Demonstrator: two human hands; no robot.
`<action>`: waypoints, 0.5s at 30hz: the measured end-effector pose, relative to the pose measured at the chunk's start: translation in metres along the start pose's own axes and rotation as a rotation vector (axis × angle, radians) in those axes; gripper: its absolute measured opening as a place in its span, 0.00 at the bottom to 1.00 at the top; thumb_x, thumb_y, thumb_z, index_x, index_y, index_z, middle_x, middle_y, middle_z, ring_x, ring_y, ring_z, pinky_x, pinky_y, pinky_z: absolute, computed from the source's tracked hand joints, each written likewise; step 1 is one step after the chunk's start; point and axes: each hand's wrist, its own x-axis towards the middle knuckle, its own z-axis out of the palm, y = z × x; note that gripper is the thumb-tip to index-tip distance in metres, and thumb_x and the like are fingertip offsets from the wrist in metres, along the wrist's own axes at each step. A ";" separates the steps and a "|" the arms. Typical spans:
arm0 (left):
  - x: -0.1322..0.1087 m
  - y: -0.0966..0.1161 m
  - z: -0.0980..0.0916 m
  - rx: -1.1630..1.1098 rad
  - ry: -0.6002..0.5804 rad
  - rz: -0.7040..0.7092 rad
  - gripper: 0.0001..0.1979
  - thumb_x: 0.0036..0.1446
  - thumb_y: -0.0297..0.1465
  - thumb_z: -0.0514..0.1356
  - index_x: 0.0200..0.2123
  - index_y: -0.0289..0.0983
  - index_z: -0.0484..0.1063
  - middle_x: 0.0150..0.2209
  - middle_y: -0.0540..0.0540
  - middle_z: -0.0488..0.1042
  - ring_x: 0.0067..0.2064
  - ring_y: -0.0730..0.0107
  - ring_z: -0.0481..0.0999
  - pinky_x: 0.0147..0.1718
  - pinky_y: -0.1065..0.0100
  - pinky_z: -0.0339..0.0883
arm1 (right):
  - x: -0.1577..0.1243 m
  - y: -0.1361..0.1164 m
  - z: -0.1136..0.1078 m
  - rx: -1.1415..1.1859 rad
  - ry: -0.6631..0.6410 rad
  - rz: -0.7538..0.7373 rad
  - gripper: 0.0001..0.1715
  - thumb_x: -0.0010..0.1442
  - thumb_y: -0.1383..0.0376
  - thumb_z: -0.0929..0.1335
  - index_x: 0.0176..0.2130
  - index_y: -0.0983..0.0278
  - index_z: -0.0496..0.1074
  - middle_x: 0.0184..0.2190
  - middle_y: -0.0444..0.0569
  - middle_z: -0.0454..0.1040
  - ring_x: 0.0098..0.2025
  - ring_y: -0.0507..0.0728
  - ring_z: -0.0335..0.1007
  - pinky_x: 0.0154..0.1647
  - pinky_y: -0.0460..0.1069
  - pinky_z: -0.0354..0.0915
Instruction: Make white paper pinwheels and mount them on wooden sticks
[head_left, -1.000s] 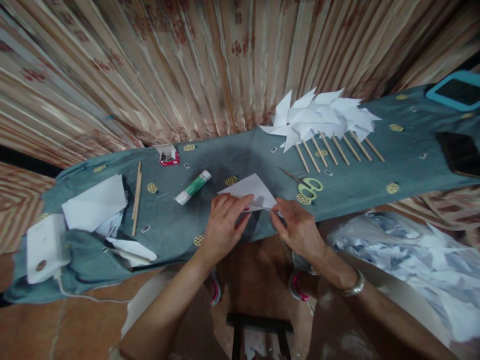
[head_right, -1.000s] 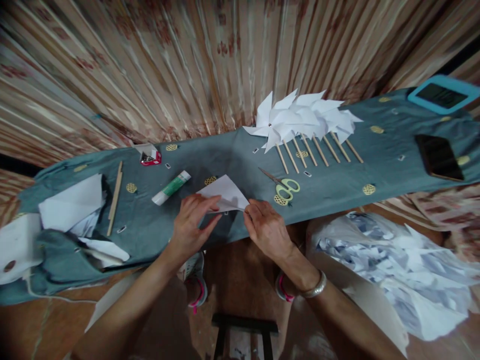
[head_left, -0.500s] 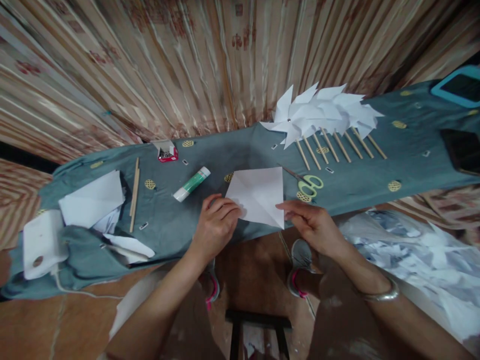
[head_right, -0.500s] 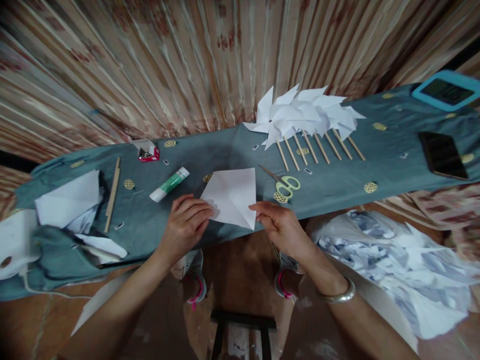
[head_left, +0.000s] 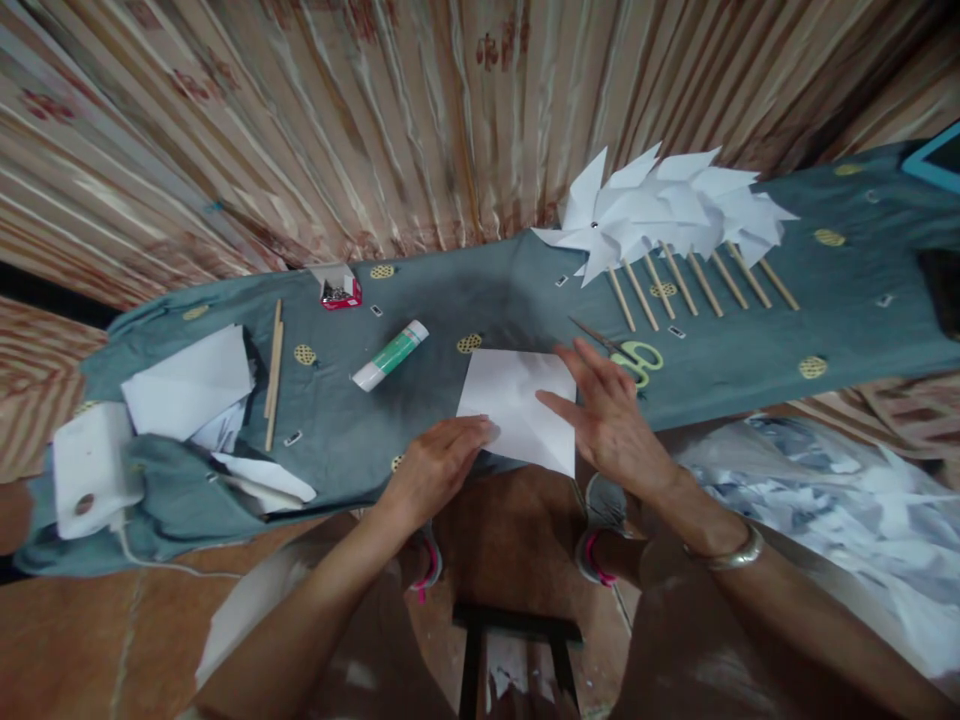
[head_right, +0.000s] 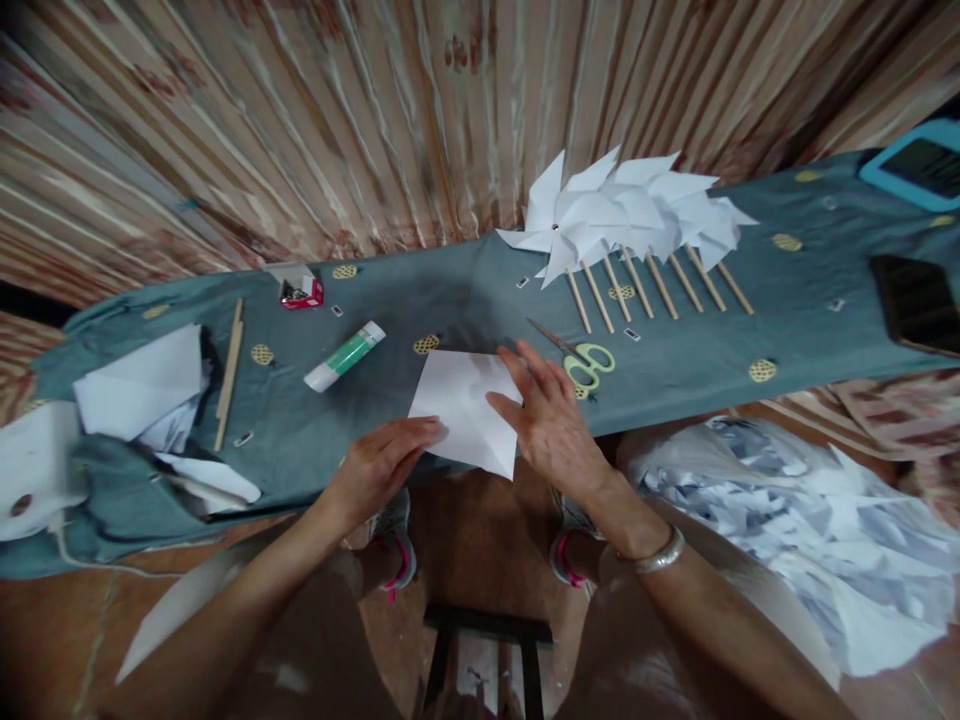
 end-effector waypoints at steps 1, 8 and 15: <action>-0.002 0.000 -0.001 -0.028 0.004 -0.010 0.10 0.65 0.24 0.54 0.47 0.35 0.70 0.45 0.42 0.80 0.48 0.67 0.80 0.46 0.64 0.76 | -0.002 0.002 0.000 0.031 0.000 0.008 0.17 0.65 0.68 0.61 0.47 0.59 0.76 0.70 0.51 0.52 0.72 0.68 0.39 0.63 0.71 0.51; -0.009 0.006 -0.008 -0.163 0.010 -0.172 0.05 0.63 0.29 0.58 0.37 0.35 0.73 0.34 0.45 0.77 0.38 0.69 0.76 0.39 0.67 0.73 | -0.008 0.016 -0.001 0.481 -0.113 0.220 0.16 0.65 0.57 0.65 0.42 0.61 0.79 0.50 0.54 0.77 0.52 0.62 0.73 0.56 0.60 0.66; -0.014 0.007 -0.008 -0.164 -0.026 -0.312 0.10 0.65 0.32 0.56 0.34 0.36 0.75 0.30 0.47 0.75 0.35 0.68 0.72 0.37 0.65 0.67 | 0.007 0.014 0.001 0.575 -0.139 0.404 0.17 0.62 0.54 0.66 0.34 0.63 0.77 0.31 0.48 0.78 0.34 0.56 0.73 0.37 0.50 0.67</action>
